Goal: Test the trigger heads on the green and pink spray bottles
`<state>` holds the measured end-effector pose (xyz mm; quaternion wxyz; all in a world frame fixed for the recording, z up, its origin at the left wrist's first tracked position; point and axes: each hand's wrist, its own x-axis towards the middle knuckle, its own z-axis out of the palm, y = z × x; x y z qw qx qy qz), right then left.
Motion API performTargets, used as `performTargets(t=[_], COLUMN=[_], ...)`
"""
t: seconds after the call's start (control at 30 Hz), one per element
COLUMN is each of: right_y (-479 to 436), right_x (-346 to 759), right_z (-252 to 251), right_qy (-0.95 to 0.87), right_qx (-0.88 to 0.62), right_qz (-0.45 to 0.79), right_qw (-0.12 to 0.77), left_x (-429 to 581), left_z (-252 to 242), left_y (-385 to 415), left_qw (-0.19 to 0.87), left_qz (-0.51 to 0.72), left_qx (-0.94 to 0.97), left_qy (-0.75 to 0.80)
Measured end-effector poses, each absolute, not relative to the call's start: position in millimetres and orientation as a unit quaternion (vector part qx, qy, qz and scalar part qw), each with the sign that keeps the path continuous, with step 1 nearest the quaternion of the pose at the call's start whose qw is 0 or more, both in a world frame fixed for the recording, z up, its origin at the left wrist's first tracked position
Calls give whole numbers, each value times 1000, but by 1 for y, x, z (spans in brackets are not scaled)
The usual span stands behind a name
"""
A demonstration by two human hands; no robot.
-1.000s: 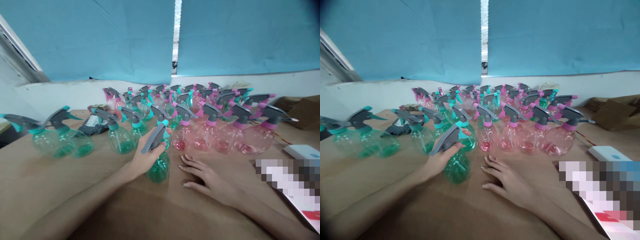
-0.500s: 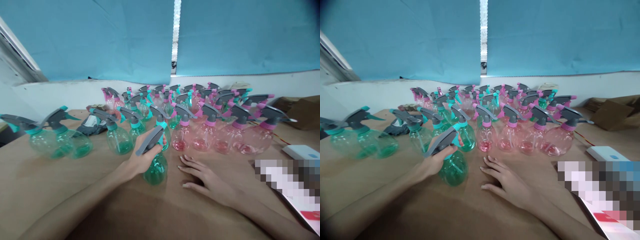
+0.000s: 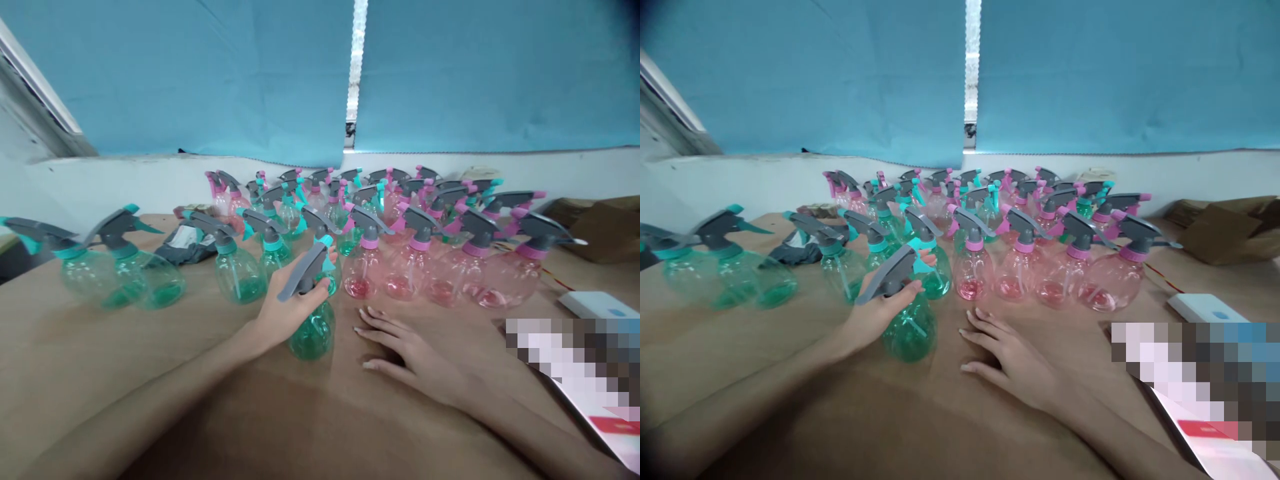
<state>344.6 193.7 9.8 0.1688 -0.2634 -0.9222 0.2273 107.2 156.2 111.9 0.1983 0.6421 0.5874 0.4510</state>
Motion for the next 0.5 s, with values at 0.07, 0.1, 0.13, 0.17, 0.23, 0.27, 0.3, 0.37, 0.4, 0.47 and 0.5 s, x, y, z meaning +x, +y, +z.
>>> performTargets(t=[0.07, 0.1, 0.13, 0.17, 0.23, 0.27, 0.3, 0.37, 0.4, 0.47, 0.5], right_y=[194, 193, 193, 192, 190, 188, 186, 181, 178, 171, 167], right_x=[345, 344, 344, 343, 341, 339, 336, 329, 325, 314, 308], right_z=[9, 8, 8, 9, 11, 13, 16, 22, 26, 35, 40], right_qy=[-925, -926, -928, -929, -929, -930, -931, -934, -935, -934, -932], right_qx=[-262, -263, -266, -269, -280, -285, -287, -289, -289, -290, -288], right_qz=[219, 212, 205, 197, 180, 170, 161, 147, 145, 154, 163], right_qw=[167, 165, 163, 162, 162, 161, 158, 149, 145, 144, 148], left_x=[107, 107, 106, 105, 102, 101, 99, 95, 92, 86, 82], left_z=[113, 112, 110, 108, 103, 100, 98, 95, 94, 94, 94], left_y=[155, 154, 153, 151, 148, 146, 144, 140, 138, 132, 128], left_qw=[206, 201, 190, 180, 185, 199, 218, 250, 258, 268, 269], left_qz=[444, 442, 442, 440, 438, 439, 440, 447, 452, 458, 460], left_qx=[644, 647, 650, 653, 654, 652, 648, 642, 641, 644, 647], left_qy=[588, 587, 589, 590, 588, 586, 581, 570, 564, 550, 546])
